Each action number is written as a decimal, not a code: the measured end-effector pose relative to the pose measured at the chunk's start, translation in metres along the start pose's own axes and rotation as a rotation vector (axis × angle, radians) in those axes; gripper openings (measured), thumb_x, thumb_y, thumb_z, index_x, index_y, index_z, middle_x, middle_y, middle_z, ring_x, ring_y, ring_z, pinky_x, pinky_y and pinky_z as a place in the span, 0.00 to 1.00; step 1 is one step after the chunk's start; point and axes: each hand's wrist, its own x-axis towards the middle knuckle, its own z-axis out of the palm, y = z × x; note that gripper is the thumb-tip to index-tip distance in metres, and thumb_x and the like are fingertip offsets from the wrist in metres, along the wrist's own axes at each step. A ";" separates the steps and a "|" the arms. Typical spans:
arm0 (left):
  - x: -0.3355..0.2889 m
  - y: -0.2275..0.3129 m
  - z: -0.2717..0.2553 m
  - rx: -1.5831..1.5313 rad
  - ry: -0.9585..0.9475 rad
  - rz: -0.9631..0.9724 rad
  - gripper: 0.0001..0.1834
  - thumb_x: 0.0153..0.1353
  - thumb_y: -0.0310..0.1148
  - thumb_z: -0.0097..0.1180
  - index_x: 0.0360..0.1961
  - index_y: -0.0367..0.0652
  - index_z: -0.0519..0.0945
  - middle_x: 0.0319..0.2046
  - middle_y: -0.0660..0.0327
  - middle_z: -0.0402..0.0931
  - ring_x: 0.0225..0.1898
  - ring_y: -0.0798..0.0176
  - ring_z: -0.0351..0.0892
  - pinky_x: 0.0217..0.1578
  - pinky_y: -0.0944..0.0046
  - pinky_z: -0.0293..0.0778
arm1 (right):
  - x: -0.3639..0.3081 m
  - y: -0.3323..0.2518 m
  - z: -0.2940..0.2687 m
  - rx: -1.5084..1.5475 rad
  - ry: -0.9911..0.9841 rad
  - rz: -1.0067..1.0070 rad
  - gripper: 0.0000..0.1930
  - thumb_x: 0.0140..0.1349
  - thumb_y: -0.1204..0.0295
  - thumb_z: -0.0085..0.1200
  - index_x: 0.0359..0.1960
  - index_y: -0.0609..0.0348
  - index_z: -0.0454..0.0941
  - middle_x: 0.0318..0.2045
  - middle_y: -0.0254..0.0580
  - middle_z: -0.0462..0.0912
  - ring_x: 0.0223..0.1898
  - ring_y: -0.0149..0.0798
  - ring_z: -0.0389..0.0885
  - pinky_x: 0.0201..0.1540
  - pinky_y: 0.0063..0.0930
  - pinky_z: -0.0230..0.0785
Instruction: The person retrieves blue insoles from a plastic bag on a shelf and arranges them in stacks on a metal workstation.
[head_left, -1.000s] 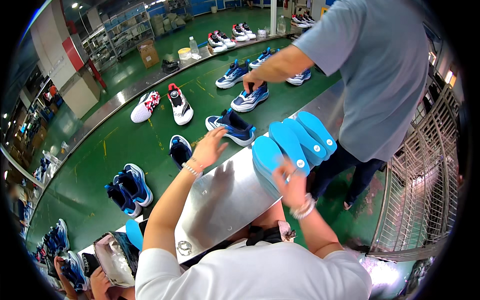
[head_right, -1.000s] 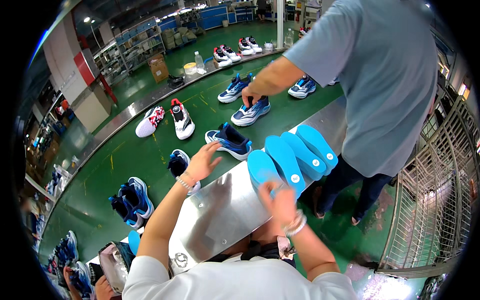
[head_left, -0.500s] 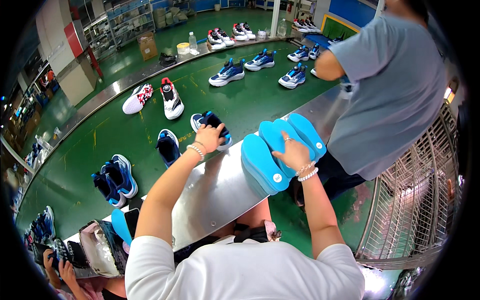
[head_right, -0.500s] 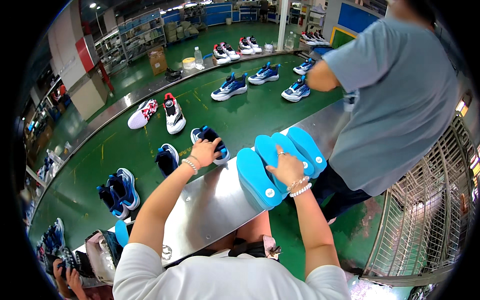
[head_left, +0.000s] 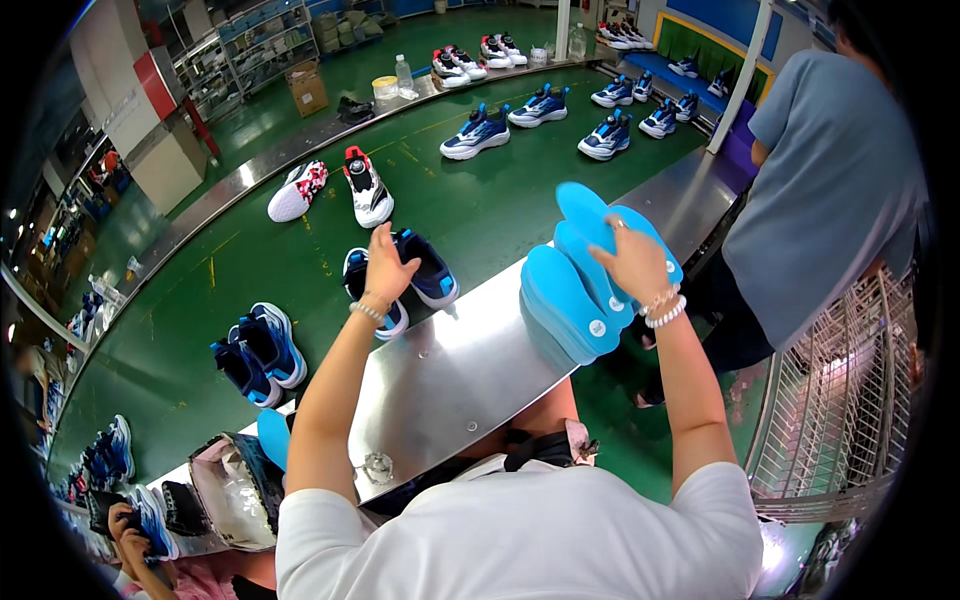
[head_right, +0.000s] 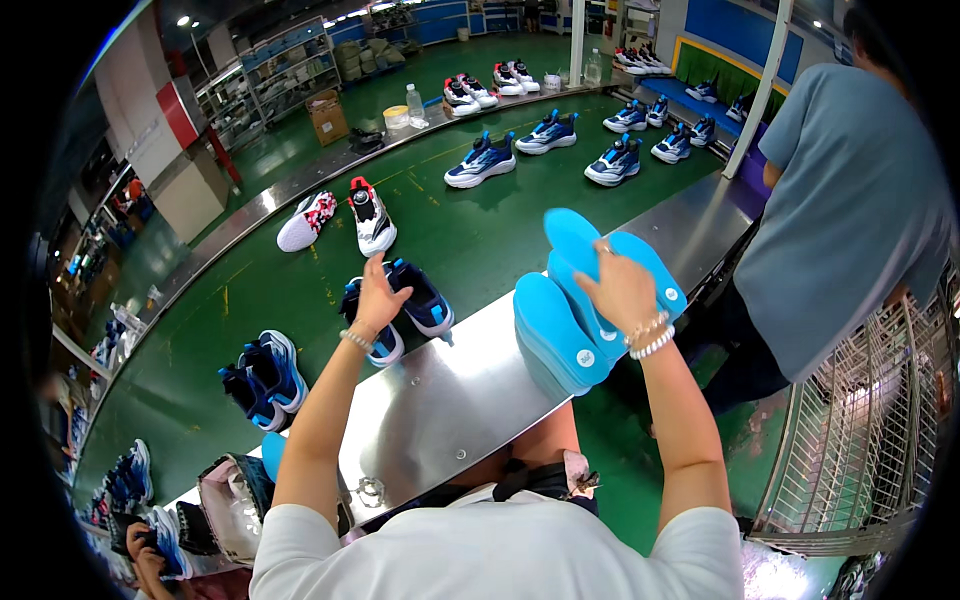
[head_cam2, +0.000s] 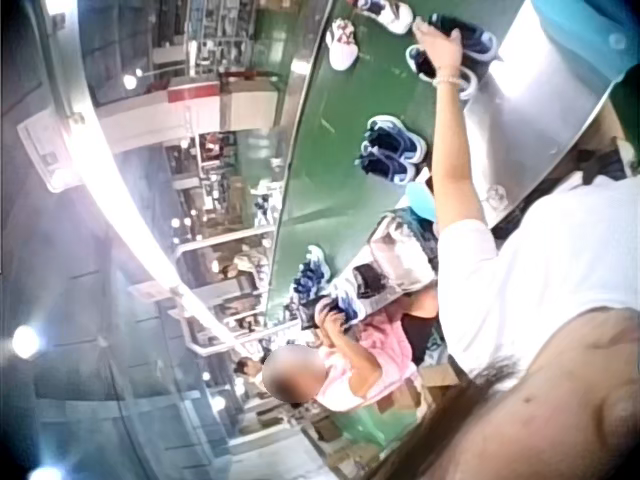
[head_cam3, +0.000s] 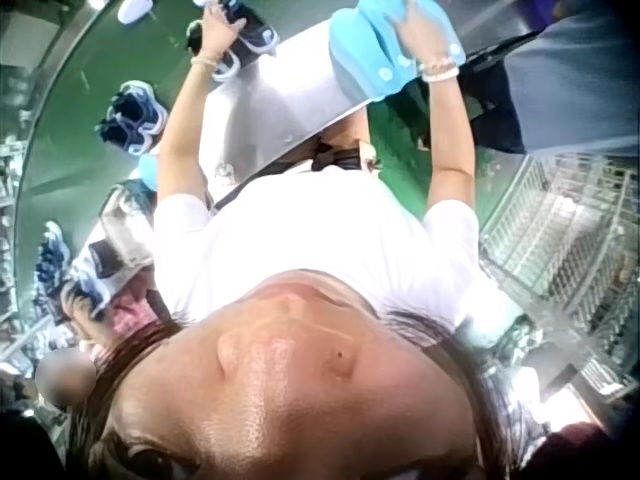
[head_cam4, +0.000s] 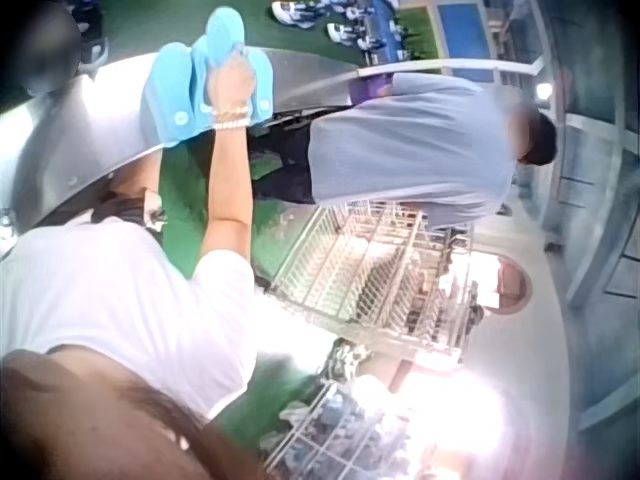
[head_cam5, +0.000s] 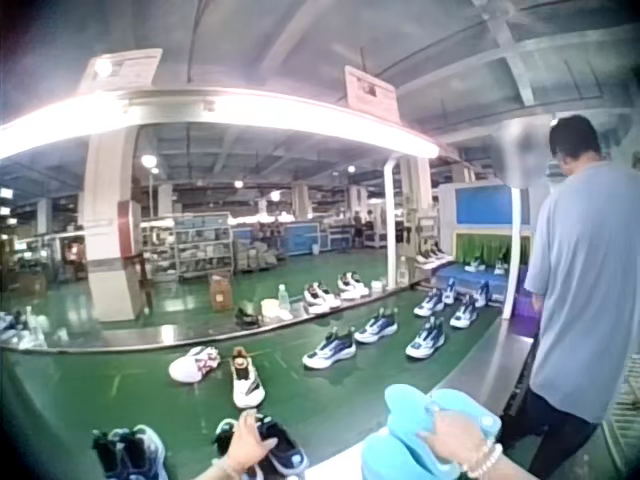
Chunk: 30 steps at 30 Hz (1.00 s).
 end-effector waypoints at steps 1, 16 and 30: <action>0.006 0.000 0.007 0.001 -0.020 -0.021 0.40 0.39 0.31 0.62 0.52 0.29 0.55 0.49 0.42 0.61 0.53 0.45 0.59 0.53 0.59 0.57 | 0.006 -0.012 -0.005 0.107 -0.079 -0.026 0.23 0.49 0.58 0.52 0.43 0.61 0.69 0.26 0.50 0.78 0.30 0.47 0.77 0.31 0.36 0.68; 0.016 -0.024 0.024 -0.117 0.055 -0.222 0.16 0.54 0.41 0.50 0.33 0.37 0.74 0.26 0.45 0.74 0.30 0.43 0.73 0.31 0.52 0.69 | 0.131 -0.124 0.108 0.689 -1.111 -0.428 0.12 0.52 0.63 0.48 0.35 0.54 0.75 0.23 0.36 0.77 0.22 0.28 0.76 0.16 0.21 0.64; 0.010 -0.016 0.016 -0.130 0.026 -0.274 0.19 0.54 0.44 0.48 0.26 0.35 0.76 0.24 0.44 0.73 0.28 0.42 0.73 0.30 0.52 0.67 | 0.081 -0.211 0.180 0.260 -0.408 -0.383 0.12 0.51 0.71 0.41 0.27 0.66 0.77 0.29 0.58 0.77 0.34 0.51 0.77 0.38 0.38 0.70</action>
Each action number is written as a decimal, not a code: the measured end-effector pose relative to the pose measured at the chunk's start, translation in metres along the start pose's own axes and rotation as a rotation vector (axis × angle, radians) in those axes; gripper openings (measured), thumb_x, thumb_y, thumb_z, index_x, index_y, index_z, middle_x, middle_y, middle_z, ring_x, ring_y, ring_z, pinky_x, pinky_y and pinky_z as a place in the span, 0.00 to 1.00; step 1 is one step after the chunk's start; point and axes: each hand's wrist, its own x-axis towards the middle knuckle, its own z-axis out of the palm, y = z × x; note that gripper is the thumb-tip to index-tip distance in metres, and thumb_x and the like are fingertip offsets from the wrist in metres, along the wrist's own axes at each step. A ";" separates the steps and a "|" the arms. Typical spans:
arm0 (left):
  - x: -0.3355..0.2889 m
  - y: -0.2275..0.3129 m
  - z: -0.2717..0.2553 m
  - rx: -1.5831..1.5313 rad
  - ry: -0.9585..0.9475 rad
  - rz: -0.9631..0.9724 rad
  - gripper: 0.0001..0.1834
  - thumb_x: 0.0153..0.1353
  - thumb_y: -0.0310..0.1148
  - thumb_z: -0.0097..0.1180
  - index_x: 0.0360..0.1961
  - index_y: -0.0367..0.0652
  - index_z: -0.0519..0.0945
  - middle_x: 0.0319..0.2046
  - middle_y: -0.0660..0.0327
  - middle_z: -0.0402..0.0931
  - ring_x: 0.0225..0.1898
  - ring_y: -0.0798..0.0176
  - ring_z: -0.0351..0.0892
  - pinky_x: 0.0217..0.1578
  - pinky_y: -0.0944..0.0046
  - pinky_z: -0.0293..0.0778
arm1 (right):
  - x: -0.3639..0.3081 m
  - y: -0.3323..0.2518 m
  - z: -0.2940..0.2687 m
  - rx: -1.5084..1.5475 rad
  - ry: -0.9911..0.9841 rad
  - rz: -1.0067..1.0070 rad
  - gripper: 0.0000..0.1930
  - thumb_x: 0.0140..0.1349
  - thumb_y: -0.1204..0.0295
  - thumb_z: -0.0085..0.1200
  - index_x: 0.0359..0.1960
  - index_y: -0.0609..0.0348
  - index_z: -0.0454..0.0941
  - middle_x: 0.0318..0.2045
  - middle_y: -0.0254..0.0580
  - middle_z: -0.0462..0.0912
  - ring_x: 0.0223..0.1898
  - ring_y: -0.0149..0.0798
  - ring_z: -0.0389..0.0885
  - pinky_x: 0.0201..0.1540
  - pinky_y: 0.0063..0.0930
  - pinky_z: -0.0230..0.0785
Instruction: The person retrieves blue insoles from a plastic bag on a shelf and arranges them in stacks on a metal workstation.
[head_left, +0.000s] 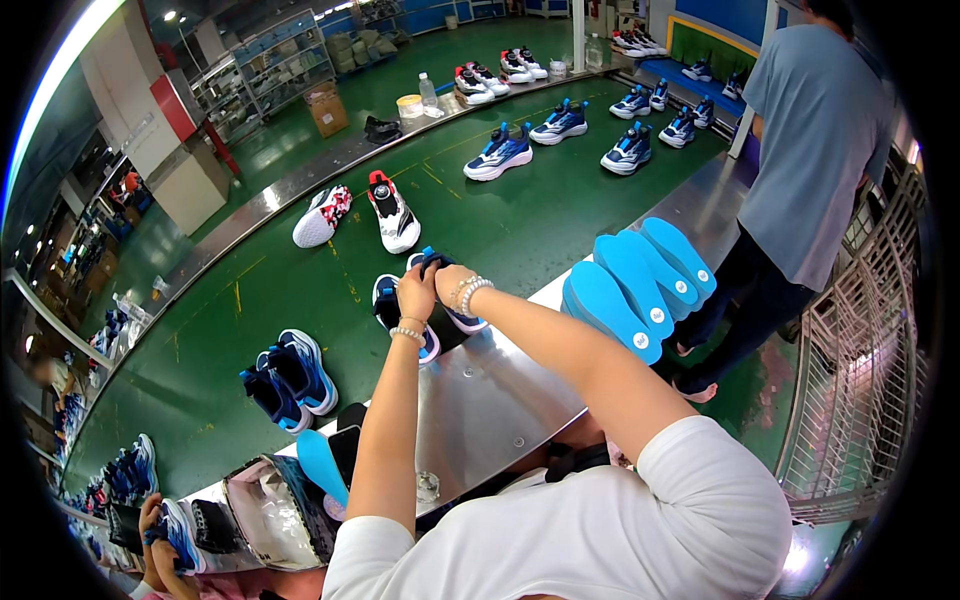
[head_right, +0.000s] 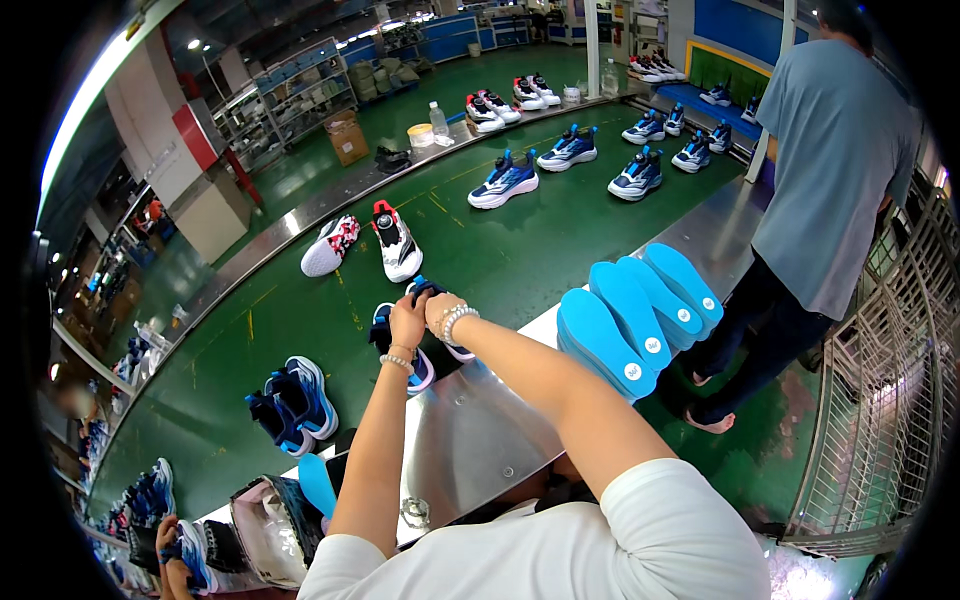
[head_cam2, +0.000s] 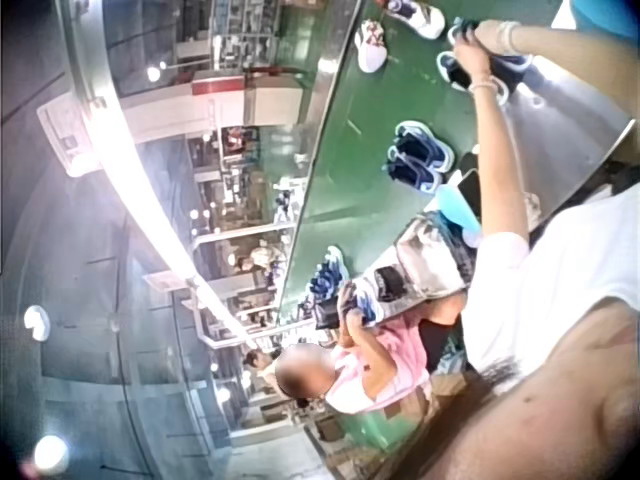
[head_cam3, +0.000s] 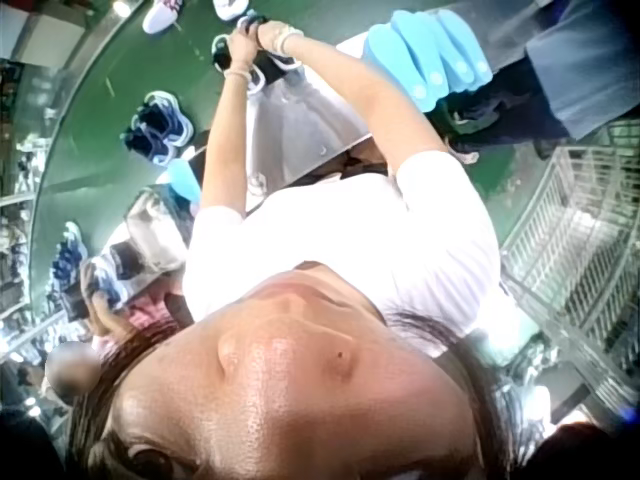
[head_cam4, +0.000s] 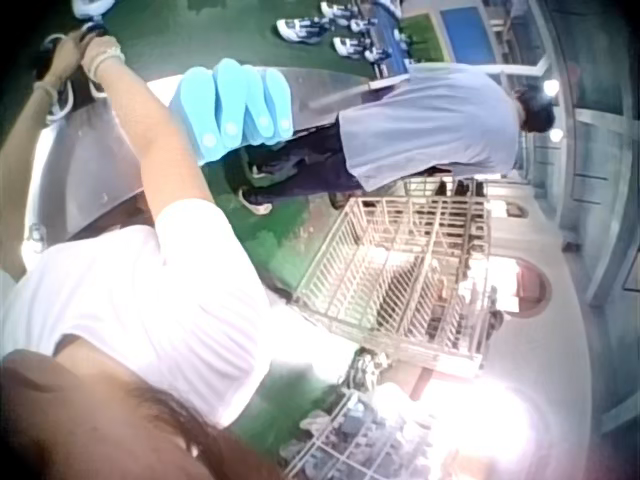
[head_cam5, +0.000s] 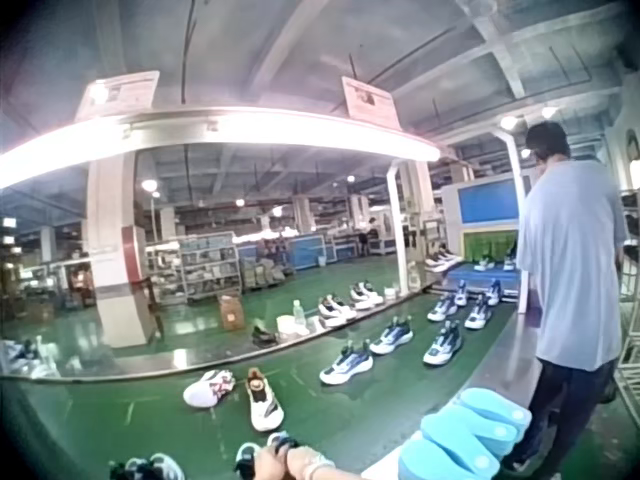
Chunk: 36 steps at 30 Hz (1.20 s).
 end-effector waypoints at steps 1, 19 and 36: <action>-0.001 0.002 -0.001 -0.001 -0.008 -0.010 0.20 0.54 0.44 0.48 0.26 0.34 0.76 0.24 0.44 0.73 0.28 0.42 0.73 0.30 0.52 0.67 | 0.003 0.001 0.005 0.022 0.010 0.027 0.13 0.51 0.70 0.41 0.28 0.66 0.77 0.30 0.58 0.77 0.35 0.51 0.77 0.38 0.38 0.70; -0.008 -0.005 0.000 -0.012 0.035 -0.058 0.18 0.55 0.44 0.47 0.29 0.39 0.77 0.26 0.45 0.74 0.30 0.44 0.73 0.31 0.53 0.68 | 0.031 0.018 0.056 0.109 -0.049 -0.012 0.12 0.53 0.71 0.40 0.35 0.63 0.74 0.33 0.58 0.76 0.37 0.50 0.76 0.39 0.38 0.69; 0.021 -0.052 0.068 0.604 -0.665 0.158 0.11 0.44 0.30 0.46 0.26 0.38 0.78 0.32 0.47 0.74 0.34 0.50 0.75 0.34 0.58 0.71 | -0.224 0.063 0.036 0.933 0.303 0.146 0.06 0.56 0.74 0.44 0.31 0.61 0.73 0.14 0.40 0.71 0.16 0.30 0.69 0.23 0.22 0.63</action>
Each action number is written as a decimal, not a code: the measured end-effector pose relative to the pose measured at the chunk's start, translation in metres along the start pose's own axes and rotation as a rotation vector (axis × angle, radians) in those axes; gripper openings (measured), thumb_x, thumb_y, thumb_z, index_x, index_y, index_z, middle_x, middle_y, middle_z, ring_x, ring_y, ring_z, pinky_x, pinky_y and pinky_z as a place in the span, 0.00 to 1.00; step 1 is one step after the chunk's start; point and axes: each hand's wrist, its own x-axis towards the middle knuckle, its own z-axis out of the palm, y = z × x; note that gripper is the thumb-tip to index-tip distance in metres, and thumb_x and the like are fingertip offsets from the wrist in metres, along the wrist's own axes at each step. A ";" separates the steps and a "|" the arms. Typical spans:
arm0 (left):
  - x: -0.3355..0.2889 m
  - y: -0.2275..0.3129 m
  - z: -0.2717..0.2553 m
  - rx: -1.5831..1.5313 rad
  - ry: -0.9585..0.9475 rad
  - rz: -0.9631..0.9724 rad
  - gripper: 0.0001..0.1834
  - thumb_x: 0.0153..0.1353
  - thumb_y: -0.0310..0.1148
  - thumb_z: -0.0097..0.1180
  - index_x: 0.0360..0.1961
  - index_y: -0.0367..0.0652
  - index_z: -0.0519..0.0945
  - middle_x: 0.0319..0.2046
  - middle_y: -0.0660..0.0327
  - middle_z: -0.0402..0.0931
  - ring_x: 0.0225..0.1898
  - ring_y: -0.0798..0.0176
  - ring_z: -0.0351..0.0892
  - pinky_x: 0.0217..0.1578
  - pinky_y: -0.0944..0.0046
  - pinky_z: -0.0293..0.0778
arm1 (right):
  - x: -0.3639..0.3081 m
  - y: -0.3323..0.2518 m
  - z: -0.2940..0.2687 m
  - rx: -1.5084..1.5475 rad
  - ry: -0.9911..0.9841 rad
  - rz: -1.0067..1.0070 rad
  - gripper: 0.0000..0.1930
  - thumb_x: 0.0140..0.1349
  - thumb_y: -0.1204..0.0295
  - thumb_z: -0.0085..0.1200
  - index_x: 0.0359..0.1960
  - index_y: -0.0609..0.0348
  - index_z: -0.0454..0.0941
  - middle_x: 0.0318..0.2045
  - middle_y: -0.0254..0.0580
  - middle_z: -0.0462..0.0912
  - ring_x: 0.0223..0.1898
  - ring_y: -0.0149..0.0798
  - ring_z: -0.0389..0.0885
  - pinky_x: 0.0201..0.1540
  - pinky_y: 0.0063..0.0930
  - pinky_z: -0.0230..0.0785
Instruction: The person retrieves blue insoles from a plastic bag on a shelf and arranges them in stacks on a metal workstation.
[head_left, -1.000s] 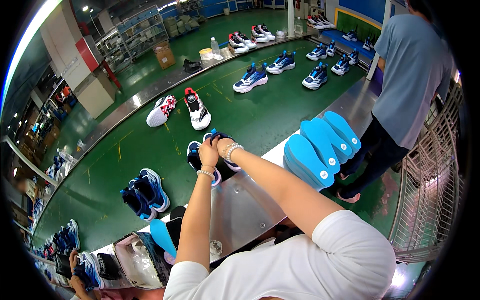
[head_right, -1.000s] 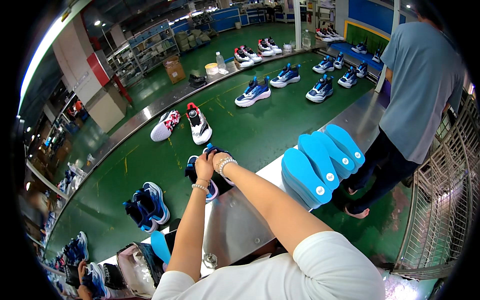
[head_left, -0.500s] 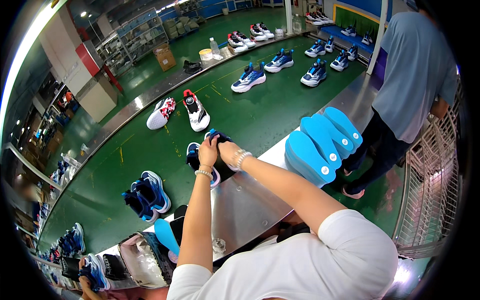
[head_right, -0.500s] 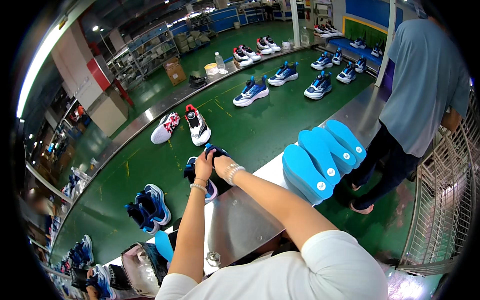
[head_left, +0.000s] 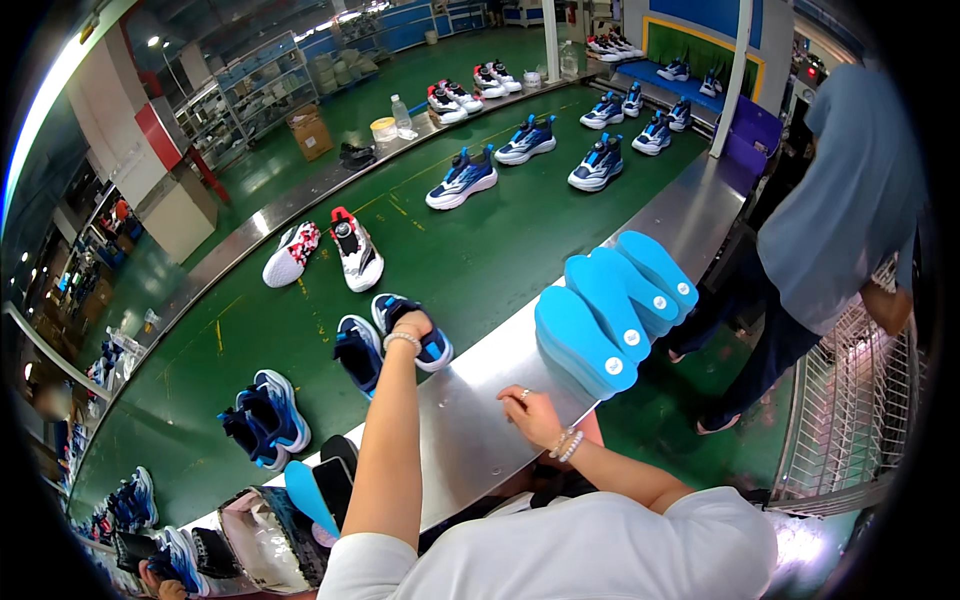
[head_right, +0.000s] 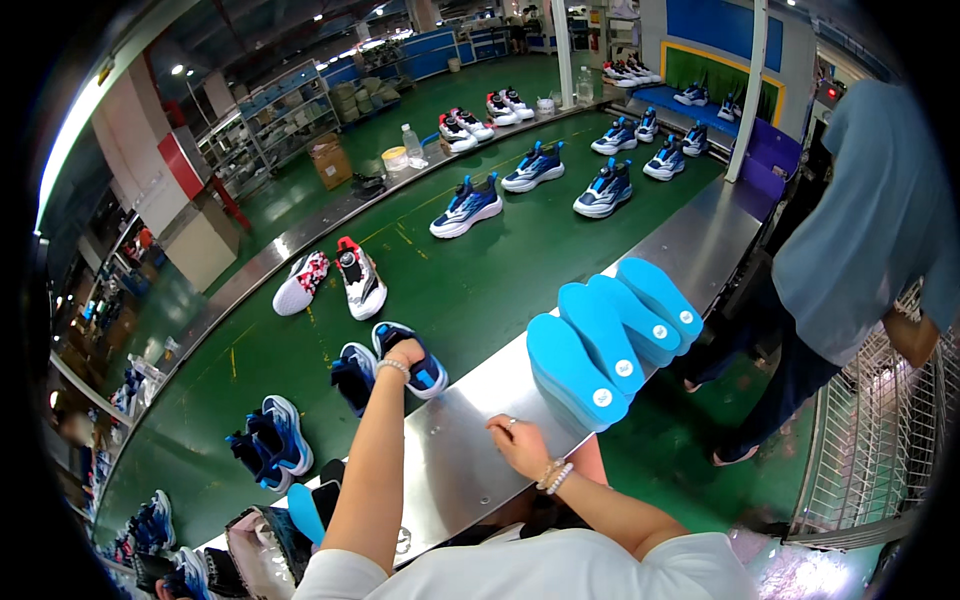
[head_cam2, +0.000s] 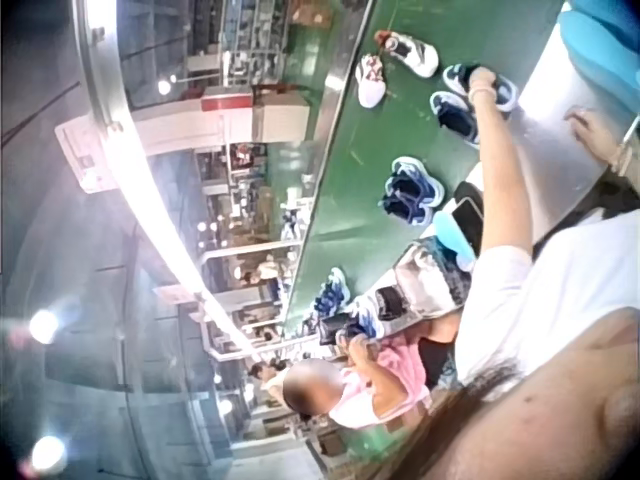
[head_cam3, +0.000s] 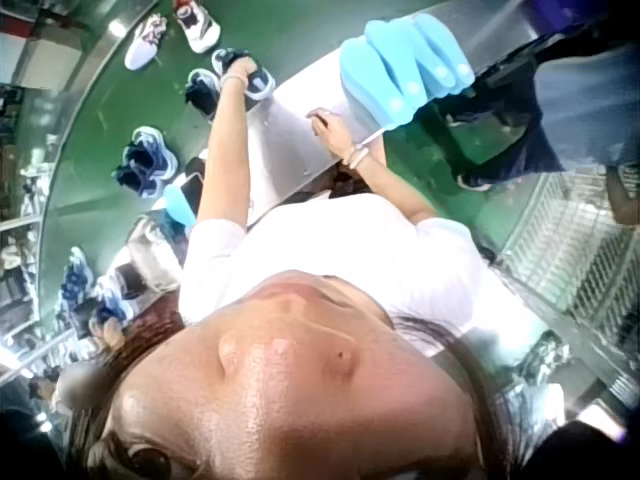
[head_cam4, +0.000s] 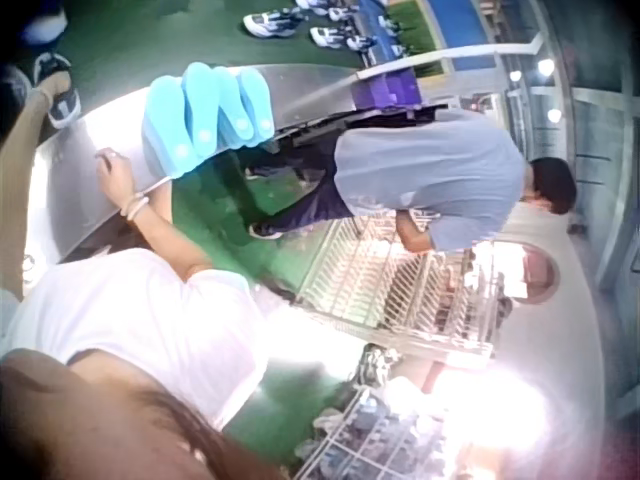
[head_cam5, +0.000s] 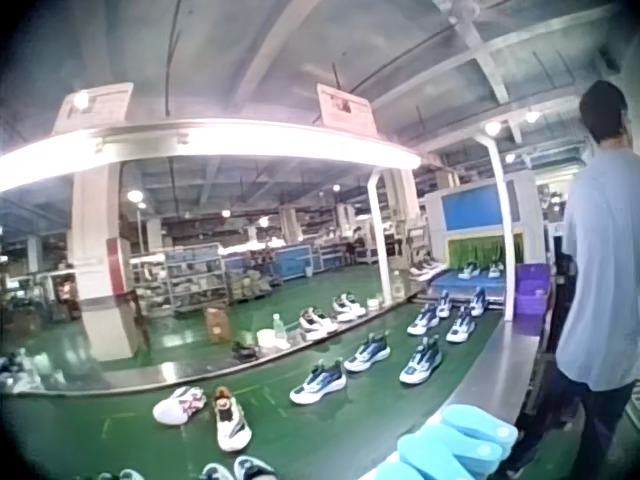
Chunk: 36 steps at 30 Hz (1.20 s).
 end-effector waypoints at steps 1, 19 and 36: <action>0.004 0.007 0.001 0.018 -0.014 -0.044 0.11 0.45 0.30 0.45 0.28 0.39 0.78 0.34 0.48 0.73 0.36 0.51 0.74 0.36 0.60 0.69 | 0.003 0.002 -0.004 -0.001 0.001 -0.008 0.06 0.56 0.74 0.44 0.32 0.60 0.73 0.14 0.40 0.71 0.17 0.30 0.69 0.23 0.22 0.63; 0.001 -0.038 -0.018 0.014 -0.450 0.355 0.08 0.43 0.27 0.46 0.19 0.39 0.78 0.25 0.51 0.76 0.25 0.56 0.74 0.26 0.60 0.69 | 0.009 0.003 -0.024 -0.041 -0.006 -0.031 0.07 0.56 0.72 0.44 0.32 0.60 0.73 0.14 0.43 0.71 0.14 0.36 0.68 0.20 0.26 0.61; -0.039 0.004 -0.085 0.214 -0.444 0.087 0.11 0.44 0.31 0.46 0.24 0.41 0.80 0.30 0.52 0.77 0.34 0.56 0.77 0.32 0.62 0.72 | 0.034 -0.091 -0.104 -0.574 0.233 -0.237 0.09 0.52 0.70 0.50 0.36 0.55 0.73 0.30 0.43 0.77 0.27 0.42 0.76 0.30 0.31 0.67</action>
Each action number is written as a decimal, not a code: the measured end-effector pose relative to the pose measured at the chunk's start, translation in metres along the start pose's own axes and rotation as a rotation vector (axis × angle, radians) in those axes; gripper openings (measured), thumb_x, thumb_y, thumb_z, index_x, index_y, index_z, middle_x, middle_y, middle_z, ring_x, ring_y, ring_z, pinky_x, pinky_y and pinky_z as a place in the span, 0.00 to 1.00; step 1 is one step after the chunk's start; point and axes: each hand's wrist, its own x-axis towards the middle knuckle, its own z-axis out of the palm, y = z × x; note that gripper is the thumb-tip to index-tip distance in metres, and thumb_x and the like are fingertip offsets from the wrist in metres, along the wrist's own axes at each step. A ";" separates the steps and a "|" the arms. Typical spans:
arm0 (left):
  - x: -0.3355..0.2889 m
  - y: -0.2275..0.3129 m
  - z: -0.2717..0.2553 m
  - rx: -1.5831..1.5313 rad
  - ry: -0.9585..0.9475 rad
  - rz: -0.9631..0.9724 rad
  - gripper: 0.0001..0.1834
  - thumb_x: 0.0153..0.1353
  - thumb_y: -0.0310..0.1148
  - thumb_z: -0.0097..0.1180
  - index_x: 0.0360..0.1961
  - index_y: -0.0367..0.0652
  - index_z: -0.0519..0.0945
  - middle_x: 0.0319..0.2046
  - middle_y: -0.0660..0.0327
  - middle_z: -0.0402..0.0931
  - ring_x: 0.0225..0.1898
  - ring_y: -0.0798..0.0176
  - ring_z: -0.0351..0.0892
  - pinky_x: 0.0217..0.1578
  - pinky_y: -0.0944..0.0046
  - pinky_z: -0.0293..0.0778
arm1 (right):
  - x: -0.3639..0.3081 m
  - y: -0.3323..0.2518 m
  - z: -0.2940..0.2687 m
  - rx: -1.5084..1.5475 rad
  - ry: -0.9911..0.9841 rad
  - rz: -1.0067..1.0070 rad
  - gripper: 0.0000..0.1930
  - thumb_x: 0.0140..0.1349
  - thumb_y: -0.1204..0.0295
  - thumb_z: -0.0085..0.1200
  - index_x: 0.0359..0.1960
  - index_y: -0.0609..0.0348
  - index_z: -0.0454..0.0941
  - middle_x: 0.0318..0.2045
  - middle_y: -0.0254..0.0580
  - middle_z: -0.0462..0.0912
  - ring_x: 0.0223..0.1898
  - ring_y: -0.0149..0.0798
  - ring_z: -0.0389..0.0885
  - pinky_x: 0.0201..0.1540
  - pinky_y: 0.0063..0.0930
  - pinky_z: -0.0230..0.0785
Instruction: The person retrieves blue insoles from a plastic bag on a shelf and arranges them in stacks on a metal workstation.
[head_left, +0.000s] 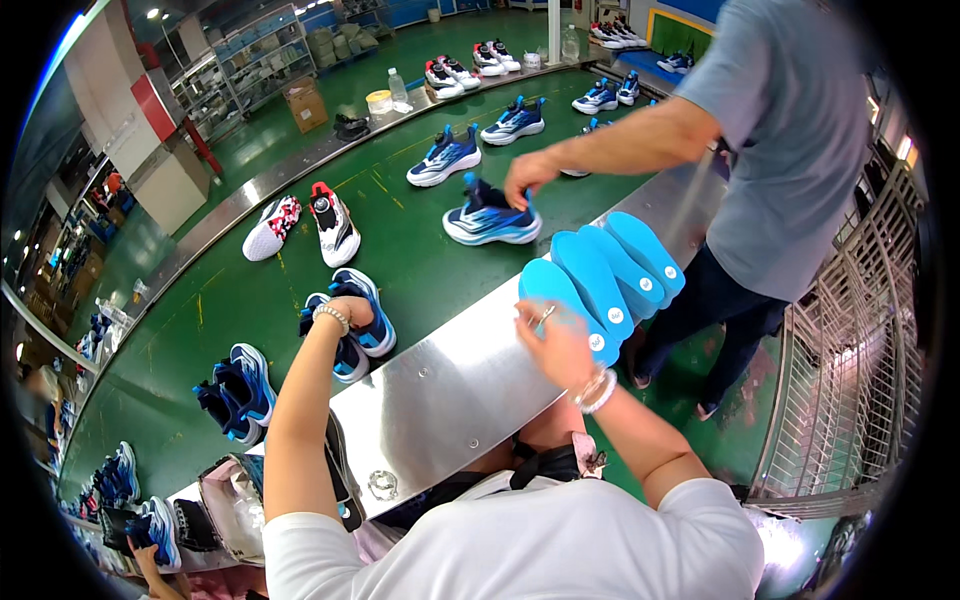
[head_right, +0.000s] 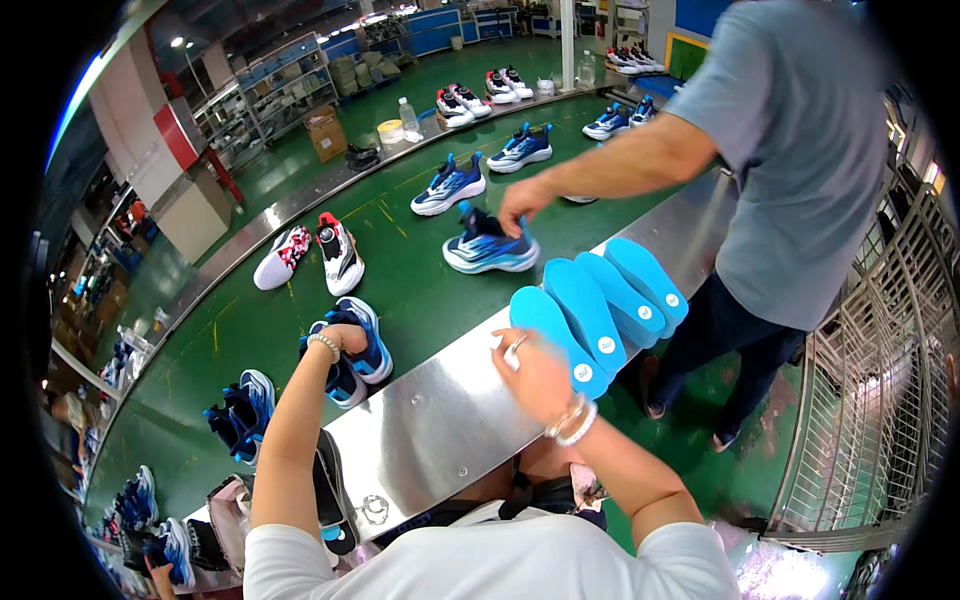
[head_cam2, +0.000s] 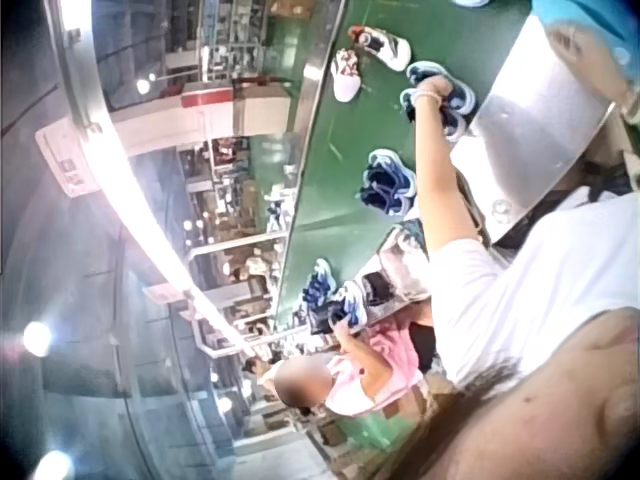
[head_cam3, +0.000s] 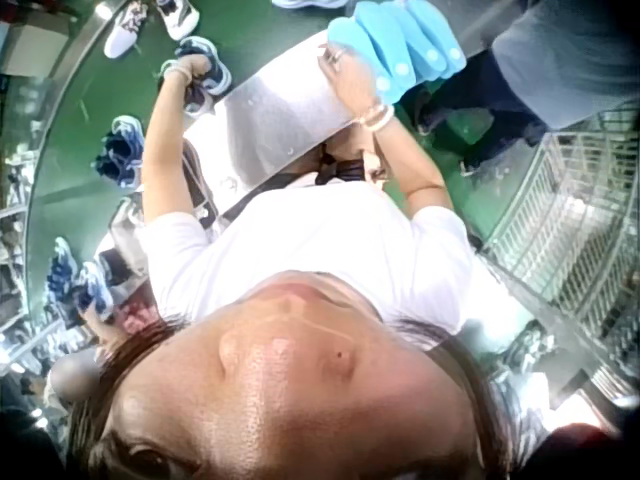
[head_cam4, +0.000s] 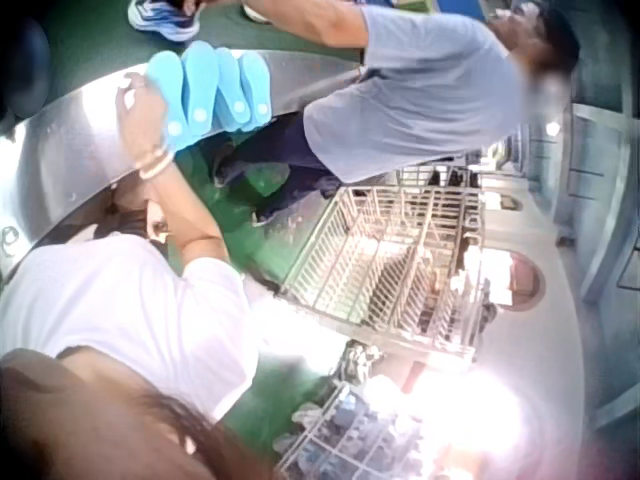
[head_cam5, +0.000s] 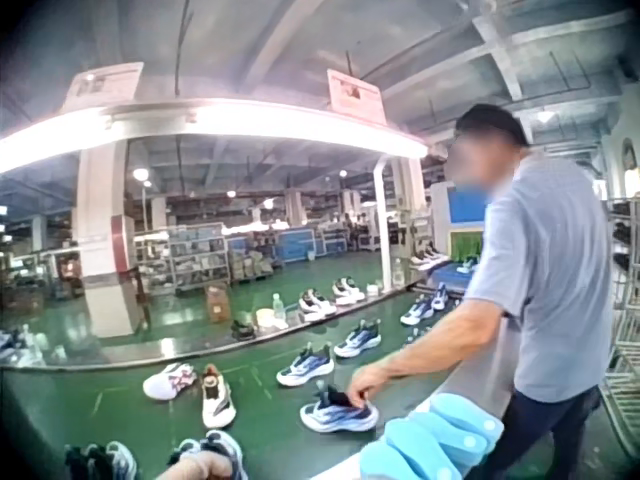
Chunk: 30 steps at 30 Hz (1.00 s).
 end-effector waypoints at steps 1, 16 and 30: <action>-0.007 0.008 -0.007 0.078 0.015 -0.080 0.11 0.45 0.31 0.46 0.25 0.41 0.80 0.30 0.52 0.77 0.34 0.56 0.77 0.33 0.62 0.73 | 0.007 0.006 -0.007 -0.071 0.029 -0.025 0.11 0.51 0.70 0.50 0.37 0.56 0.73 0.34 0.44 0.76 0.32 0.43 0.74 0.35 0.31 0.66; 0.109 0.180 -0.070 -0.354 0.825 0.394 0.30 0.52 0.39 0.49 0.56 0.41 0.57 0.56 0.55 0.58 0.45 0.47 0.69 0.43 0.56 0.68 | 0.002 0.058 0.004 -0.364 -0.048 -0.152 0.14 0.54 0.73 0.44 0.43 0.57 0.70 0.50 0.49 0.66 0.54 0.49 0.61 0.55 0.35 0.55; 0.046 0.148 -0.038 -0.194 0.690 0.207 0.17 0.54 0.45 0.46 0.30 0.41 0.73 0.31 0.58 0.71 0.32 0.52 0.73 0.32 0.56 0.70 | 0.010 0.058 -0.057 -0.651 -0.285 0.017 0.30 0.46 0.57 0.55 0.50 0.57 0.62 0.28 0.47 0.75 0.26 0.45 0.77 0.26 0.34 0.69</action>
